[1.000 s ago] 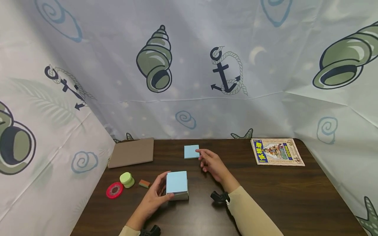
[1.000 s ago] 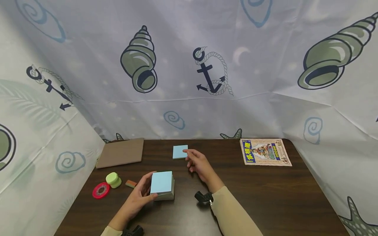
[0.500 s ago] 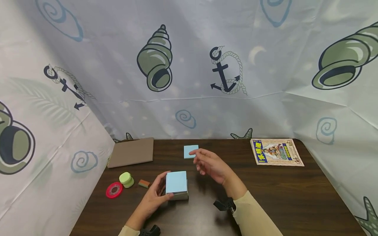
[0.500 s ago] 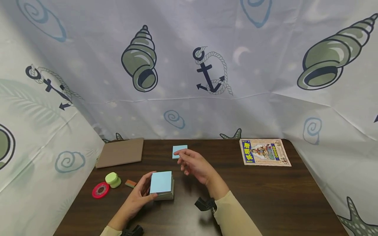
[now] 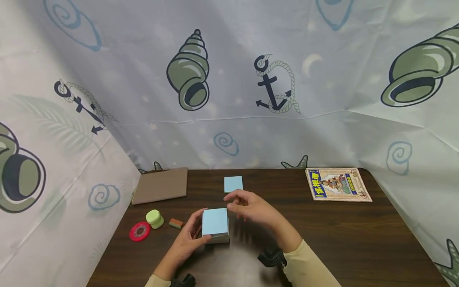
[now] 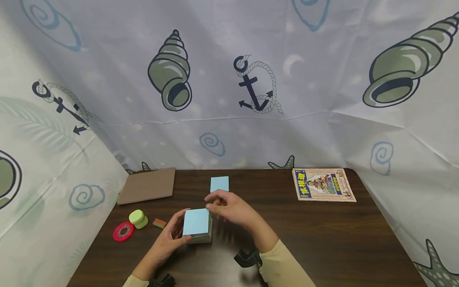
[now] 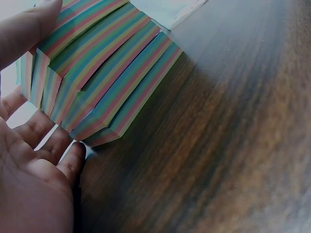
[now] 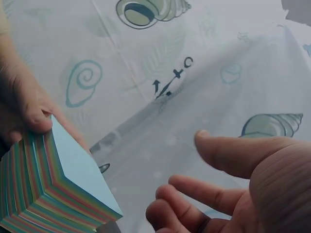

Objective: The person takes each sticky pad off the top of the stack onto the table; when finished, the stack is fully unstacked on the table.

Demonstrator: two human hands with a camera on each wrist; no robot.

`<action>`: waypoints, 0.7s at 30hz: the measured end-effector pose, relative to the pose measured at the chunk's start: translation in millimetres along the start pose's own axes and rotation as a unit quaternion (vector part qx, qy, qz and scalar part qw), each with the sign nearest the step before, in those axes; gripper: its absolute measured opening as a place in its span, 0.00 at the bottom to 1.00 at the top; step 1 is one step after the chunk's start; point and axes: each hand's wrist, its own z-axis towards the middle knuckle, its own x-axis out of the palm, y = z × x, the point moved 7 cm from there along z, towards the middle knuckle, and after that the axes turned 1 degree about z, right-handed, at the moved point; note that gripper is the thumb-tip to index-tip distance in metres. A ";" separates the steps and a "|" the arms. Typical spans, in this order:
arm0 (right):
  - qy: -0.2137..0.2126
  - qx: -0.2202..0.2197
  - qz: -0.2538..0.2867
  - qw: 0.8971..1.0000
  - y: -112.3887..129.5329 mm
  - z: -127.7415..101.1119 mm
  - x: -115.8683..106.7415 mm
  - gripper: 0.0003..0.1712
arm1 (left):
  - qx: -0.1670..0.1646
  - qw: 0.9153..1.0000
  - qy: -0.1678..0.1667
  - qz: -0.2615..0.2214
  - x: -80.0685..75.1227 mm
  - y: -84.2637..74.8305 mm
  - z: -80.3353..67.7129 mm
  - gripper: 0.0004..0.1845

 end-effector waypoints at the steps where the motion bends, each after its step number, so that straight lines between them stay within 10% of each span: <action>1: -0.002 -0.003 -0.014 1.000 1.1 -0.6 0.6 0.19 | -0.001 1.000 -0.001 -0.002 0.5 0.2 0.0 0.47; 21: -0.001 -0.002 -0.163 0.987 -11.3 2.3 26.5 0.37 | -0.015 1.000 0.006 -0.011 1.6 -1.3 -0.6 0.46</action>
